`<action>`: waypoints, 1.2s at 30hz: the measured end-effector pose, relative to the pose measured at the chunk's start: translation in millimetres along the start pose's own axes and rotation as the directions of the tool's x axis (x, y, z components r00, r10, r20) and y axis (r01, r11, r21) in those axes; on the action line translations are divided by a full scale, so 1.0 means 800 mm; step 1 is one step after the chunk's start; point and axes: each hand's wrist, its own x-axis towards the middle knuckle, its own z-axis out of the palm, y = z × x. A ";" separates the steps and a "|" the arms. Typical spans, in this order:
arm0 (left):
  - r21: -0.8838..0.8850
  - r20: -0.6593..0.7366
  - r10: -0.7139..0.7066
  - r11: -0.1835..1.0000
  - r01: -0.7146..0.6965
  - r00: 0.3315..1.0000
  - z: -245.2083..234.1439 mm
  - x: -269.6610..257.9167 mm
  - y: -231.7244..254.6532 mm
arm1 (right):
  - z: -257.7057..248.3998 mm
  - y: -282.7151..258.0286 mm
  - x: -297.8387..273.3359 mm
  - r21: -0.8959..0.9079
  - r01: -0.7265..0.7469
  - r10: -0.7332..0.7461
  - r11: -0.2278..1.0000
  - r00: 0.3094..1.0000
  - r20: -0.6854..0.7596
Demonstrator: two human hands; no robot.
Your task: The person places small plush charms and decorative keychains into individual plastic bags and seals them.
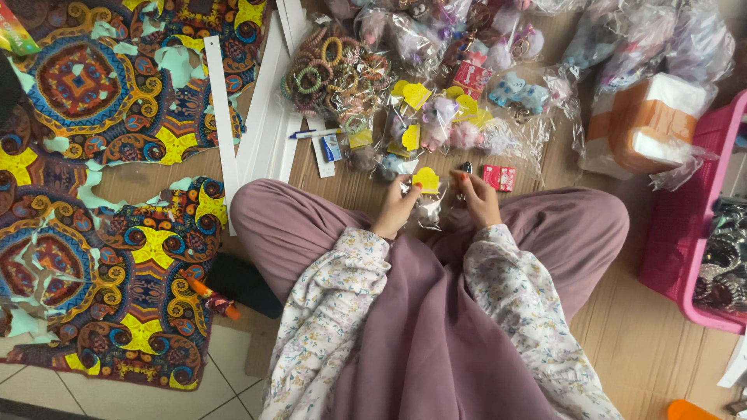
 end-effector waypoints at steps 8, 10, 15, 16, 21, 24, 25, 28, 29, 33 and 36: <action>0.035 -0.079 0.065 0.997 -0.062 0.995 -0.009 0.005 0.016 | 0.009 0.003 -0.008 -0.723 -0.102 -0.053 0.683 0.981 -0.188; 0.060 -0.076 0.093 0.994 -0.089 0.993 -0.008 0.005 0.011 | 0.011 0.026 0.000 -0.754 -0.150 0.007 0.640 0.982 -0.189; -0.005 -0.029 0.004 1.000 -0.005 1.000 -0.002 0.000 0.011 | -0.005 0.109 0.022 -0.712 -0.116 -0.034 0.693 0.981 -0.192; -0.006 -0.029 0.004 1.000 -0.005 1.000 -0.003 0.001 0.010 | -0.004 0.108 0.021 -0.712 -0.116 -0.034 0.692 0.981 -0.192; -0.072 -0.071 -0.003 0.997 -0.002 0.997 -0.004 -0.002 0.018 | 0.003 0.038 0.000 -0.641 -0.109 -0.067 0.760 0.967 -0.244; 0.014 -0.195 0.027 1.000 -0.024 0.980 -0.009 -0.006 0.032 | 0.009 0.040 -0.001 -0.661 -0.112 -0.114 0.742 0.951 -0.289; 0.014 -0.192 0.027 1.000 -0.025 0.981 -0.014 0.000 0.024 | 0.010 0.037 -0.003 -0.661 -0.114 -0.115 0.742 0.950 -0.292; 0.049 -0.289 0.094 0.995 -0.083 0.953 -0.024 0.008 0.010 | 0.010 0.032 -0.007 -0.710 0.059 -0.254 0.701 0.952 -0.172; 0.026 -0.310 0.080 0.997 -0.075 0.948 -0.024 0.006 0.013 | 0.010 0.031 -0.007 -0.698 0.058 -0.263 0.714 0.946 -0.191; -0.005 -0.311 0.136 0.989 -0.145 0.941 -0.023 0.004 0.020 | 0.009 0.043 -0.001 -0.684 -0.016 -0.205 0.729 0.949 -0.241; -0.035 -0.219 0.087 0.995 -0.097 0.972 -0.021 0.009 0.009 | 0.013 0.068 0.016 -0.725 -0.153 -0.005 0.671 0.978 -0.211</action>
